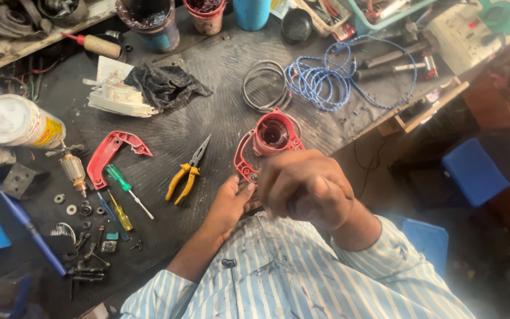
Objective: The person disassembles a red plastic housing, removes internal components, and uses a screwdriver and pliers to adjust and clean parts. They wipe surfaces with a cloth and reposition small components inside the housing.
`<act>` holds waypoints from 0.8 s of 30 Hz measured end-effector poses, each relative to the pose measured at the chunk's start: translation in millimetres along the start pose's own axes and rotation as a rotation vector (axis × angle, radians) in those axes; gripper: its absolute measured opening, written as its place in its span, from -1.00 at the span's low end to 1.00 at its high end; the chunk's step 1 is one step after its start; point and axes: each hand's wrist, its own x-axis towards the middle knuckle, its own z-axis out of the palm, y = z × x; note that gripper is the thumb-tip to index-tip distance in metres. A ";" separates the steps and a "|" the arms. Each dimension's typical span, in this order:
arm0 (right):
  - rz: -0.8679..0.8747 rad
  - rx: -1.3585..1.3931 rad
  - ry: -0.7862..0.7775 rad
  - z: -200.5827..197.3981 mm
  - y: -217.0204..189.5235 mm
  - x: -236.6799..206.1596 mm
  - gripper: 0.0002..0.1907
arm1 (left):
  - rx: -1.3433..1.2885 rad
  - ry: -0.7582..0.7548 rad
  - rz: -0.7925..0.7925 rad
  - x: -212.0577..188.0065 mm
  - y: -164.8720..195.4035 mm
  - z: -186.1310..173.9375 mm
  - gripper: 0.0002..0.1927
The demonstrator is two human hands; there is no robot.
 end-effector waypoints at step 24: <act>-0.024 -0.592 -0.425 -77.8 122.1 39.4 -0.53 | 0.792 0.509 0.835 7.5 66.8 -23.2 -0.60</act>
